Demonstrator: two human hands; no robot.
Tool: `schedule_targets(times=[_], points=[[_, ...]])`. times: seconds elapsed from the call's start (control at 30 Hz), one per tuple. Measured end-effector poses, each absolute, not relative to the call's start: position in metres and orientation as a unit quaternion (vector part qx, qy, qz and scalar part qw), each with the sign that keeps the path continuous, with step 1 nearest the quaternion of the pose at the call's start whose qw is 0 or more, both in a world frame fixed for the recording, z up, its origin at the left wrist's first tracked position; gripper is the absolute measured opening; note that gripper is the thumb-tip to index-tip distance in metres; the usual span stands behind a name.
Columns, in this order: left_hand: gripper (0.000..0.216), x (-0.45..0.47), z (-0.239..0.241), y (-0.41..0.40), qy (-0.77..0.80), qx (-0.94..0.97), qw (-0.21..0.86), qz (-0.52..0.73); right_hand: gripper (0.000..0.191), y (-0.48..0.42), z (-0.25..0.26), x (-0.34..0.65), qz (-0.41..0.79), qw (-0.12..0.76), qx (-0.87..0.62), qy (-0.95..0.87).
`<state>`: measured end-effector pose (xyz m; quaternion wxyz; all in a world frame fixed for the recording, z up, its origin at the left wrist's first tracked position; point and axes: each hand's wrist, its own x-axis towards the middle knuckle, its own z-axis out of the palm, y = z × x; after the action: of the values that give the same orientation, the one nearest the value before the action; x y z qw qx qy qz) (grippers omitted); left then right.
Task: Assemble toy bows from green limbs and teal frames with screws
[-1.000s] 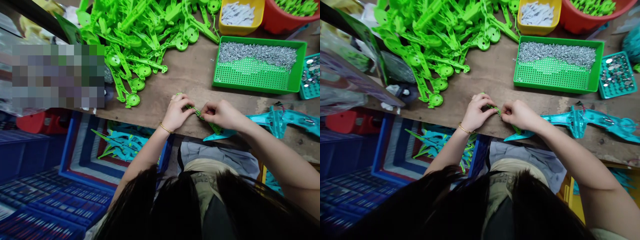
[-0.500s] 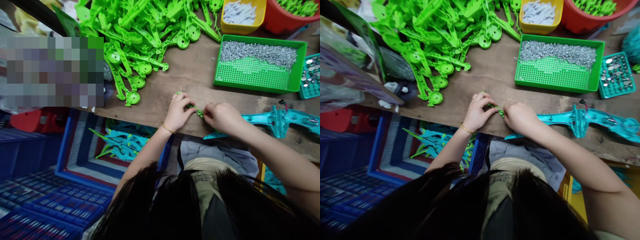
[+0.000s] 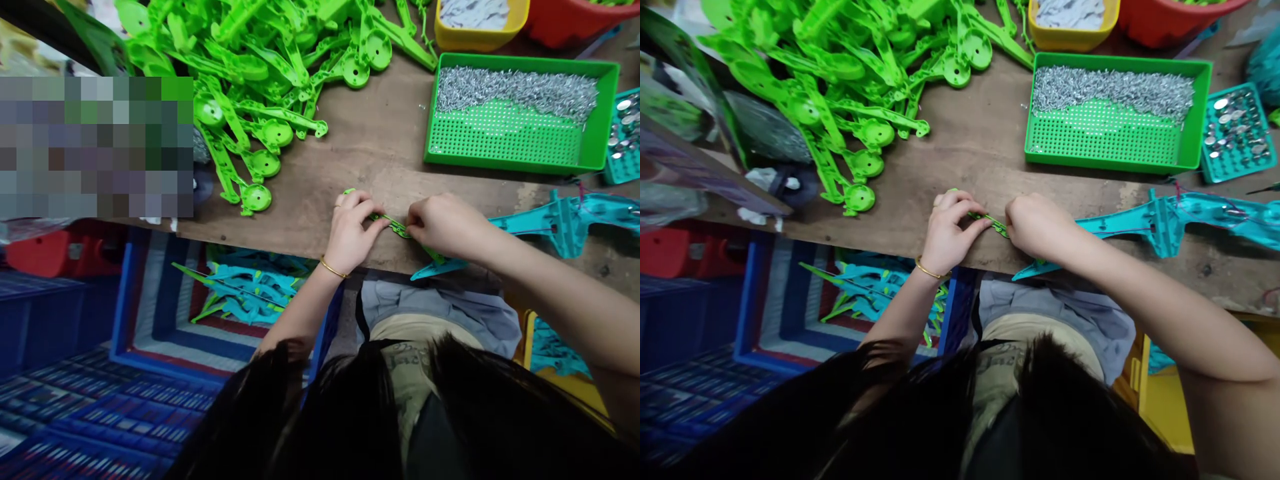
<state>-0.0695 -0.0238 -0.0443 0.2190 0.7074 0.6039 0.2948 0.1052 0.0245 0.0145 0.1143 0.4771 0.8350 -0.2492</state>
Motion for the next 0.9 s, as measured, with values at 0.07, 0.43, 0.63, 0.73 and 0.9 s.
schedule_targets(times=[0.07,0.43,0.63,0.73,0.9], points=[[0.009,-0.070,-0.044,-0.024,0.609,0.707,0.220,0.286,0.013,0.030,0.012,0.104,-0.263,0.119,0.481,0.828],[0.009,-0.071,-0.042,-0.023,0.609,0.714,0.210,0.273,0.011,0.047,0.006,0.113,-0.452,0.131,0.436,0.767],[0.010,-0.073,-0.043,-0.023,0.602,0.719,0.209,0.275,0.011,0.037,0.001,0.107,-0.356,0.136,0.477,0.792],[0.009,-0.073,-0.042,-0.023,0.604,0.719,0.211,0.272,0.012,0.033,0.002,0.104,-0.338,0.153,0.488,0.790],[0.009,-0.074,-0.041,-0.020,0.597,0.723,0.214,0.274,0.023,0.006,0.015,0.125,-0.252,0.081,0.490,0.831]])
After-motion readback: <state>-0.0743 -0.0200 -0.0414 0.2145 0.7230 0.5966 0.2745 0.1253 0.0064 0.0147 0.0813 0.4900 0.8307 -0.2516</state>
